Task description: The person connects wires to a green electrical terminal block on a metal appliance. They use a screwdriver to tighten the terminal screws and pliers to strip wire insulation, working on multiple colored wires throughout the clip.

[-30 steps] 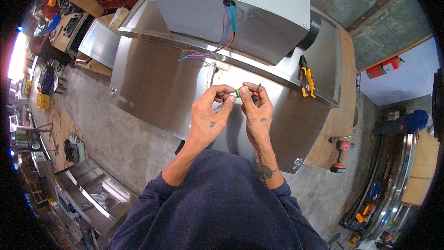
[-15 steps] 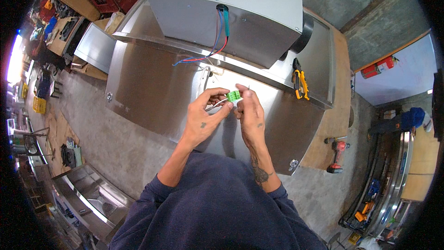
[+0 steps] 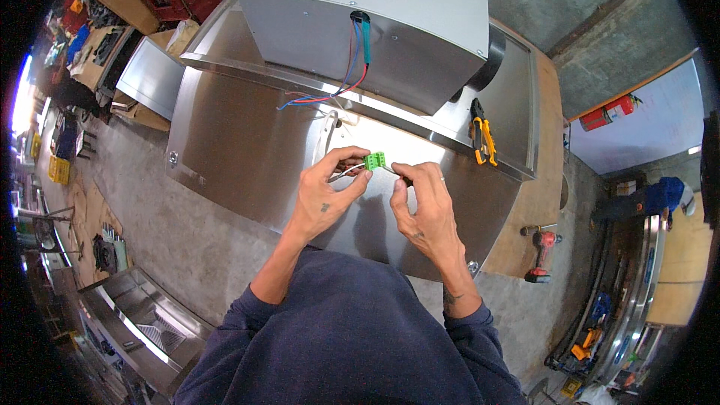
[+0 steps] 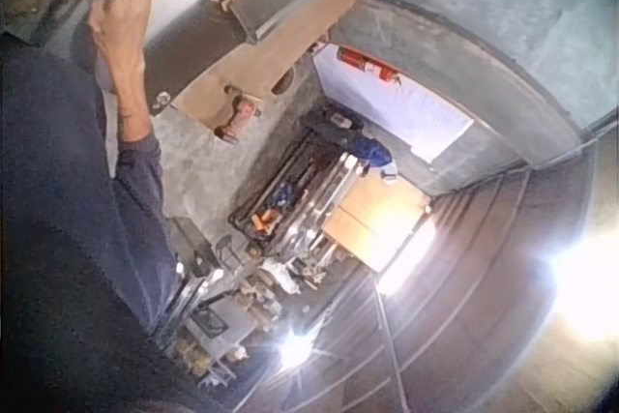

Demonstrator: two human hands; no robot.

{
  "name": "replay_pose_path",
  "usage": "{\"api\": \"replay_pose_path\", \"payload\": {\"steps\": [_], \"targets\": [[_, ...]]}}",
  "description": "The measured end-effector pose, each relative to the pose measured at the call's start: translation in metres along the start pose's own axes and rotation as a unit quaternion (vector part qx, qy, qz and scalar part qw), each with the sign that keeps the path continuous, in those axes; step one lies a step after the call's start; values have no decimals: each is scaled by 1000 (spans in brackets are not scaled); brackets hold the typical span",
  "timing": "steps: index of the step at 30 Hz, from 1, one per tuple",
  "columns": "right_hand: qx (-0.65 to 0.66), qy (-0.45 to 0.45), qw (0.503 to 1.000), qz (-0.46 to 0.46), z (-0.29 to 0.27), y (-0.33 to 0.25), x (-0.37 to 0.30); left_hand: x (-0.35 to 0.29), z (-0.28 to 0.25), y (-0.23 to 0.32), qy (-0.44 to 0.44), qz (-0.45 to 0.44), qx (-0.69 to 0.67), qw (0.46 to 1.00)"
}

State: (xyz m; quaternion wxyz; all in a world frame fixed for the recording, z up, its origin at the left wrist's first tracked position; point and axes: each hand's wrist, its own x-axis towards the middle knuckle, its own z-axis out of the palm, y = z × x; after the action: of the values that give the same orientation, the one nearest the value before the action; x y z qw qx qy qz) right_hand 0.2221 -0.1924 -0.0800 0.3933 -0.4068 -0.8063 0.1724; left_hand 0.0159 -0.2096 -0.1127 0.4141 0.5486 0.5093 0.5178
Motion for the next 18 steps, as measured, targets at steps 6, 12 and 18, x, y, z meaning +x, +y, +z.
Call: {"api": "replay_pose_path", "payload": {"steps": [6, 12, 18], "targets": [[-5, -7, 1000, -26, 4, 3, 2, 0, -1, 3, -3, 19, 8, 1000], [3, -9, 1000, -27, 7, 4, 2, 0, 0, 7, 15, 31, 16, 999], [-34, -37, 998, -39, 1, -1, 4, 0, 1, 15, 19, 73, 84, 994]]}}
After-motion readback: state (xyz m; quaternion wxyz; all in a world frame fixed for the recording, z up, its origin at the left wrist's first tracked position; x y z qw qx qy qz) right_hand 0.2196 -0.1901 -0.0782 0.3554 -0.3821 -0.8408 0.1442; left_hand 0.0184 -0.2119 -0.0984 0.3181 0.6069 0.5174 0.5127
